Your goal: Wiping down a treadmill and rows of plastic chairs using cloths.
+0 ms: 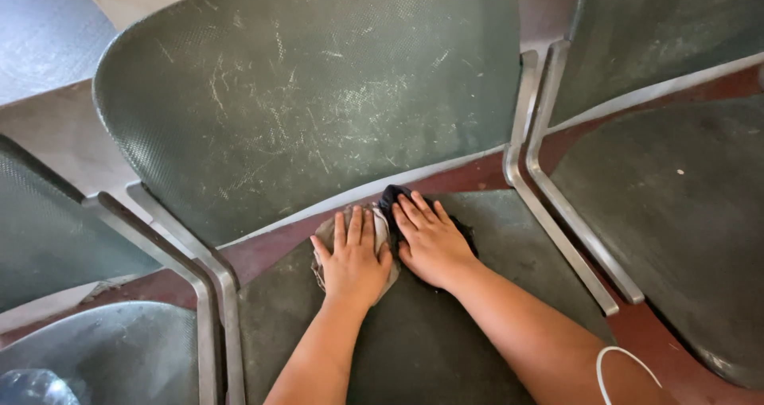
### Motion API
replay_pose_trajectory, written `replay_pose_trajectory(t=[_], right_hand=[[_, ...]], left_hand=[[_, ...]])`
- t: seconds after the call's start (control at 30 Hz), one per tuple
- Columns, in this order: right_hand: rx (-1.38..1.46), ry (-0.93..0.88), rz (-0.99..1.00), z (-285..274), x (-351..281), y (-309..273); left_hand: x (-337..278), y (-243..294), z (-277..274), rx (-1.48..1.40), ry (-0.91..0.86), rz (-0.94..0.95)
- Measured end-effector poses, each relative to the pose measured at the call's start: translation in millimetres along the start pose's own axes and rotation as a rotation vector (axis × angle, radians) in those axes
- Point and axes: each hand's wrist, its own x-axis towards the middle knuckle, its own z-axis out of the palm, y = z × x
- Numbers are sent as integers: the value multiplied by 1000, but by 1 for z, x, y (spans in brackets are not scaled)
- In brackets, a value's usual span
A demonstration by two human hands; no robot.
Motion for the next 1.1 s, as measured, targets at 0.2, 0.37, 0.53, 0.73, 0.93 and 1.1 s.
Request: replay_pose_trajectory(t=[0.2,0.37,0.53,0.73,0.93,1.1], right_hand=[[-15,58,18,2,-4,-2],[-14,130,-19,4,-10,-2],[-206,335,-95,15,-37,50],[-287,328,78,-5,-122,81],[-222,220,-19,15,-176,2],[56,380,-117,9,-132,-44]], left_hand=[[-9,11,-18,28,-1,-26],[-14,13,-22,25,-27,-49],[-36,-9,-27,79,-96,-82],[-84,-67,12,242,85,-74],[-146,0,24,256,-7,81],[-136,24,31,133,430,251]])
